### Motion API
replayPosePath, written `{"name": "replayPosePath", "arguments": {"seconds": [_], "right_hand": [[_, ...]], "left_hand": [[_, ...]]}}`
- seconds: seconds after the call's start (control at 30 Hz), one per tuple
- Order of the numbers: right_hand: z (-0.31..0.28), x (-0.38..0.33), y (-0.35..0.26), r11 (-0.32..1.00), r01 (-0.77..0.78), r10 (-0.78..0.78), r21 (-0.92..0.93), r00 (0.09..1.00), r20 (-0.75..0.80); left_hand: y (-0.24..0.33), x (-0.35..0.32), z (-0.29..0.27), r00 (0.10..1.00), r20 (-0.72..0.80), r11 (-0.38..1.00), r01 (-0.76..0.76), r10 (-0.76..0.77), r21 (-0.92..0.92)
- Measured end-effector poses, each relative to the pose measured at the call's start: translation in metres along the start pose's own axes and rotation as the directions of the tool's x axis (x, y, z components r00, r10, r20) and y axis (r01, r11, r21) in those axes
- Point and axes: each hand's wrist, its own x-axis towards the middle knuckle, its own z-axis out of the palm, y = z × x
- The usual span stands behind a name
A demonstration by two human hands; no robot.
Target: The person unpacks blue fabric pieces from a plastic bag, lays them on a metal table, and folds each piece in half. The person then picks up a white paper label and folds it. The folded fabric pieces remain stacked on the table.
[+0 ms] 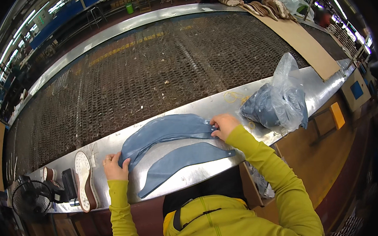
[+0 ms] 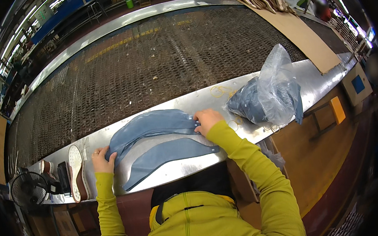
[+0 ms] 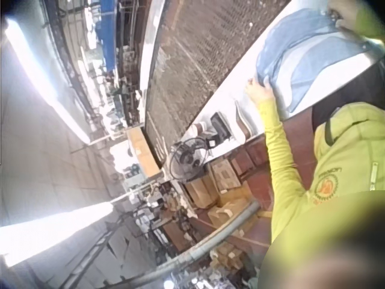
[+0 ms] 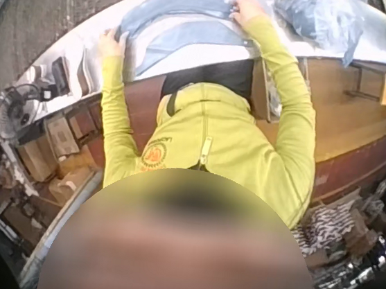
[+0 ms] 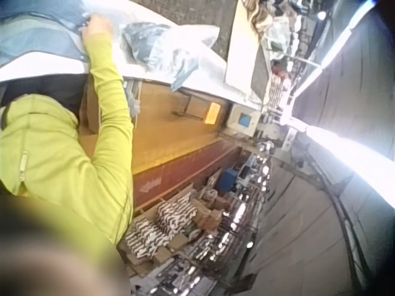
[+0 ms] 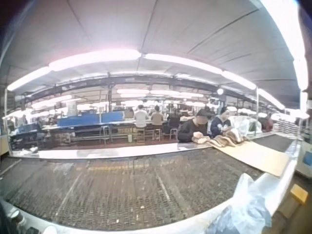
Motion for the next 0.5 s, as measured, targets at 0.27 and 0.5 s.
{"name": "replayPosePath", "arguments": {"seconds": [0.27, 0.5], "right_hand": [[-0.011, 0.009, 0.003, 0.979, -0.052, 0.046, 0.198, 0.998, 0.033], [-0.015, 0.018, 0.002, 0.800, -0.155, 0.082, 0.580, 0.985, 0.150]], "left_hand": [[-0.006, 0.000, 0.012, 0.997, -0.038, 0.970, 0.059, -0.070, -0.236], [-0.014, 0.010, 0.011, 0.996, -0.015, 0.950, 0.082, -0.090, -0.301]]}}
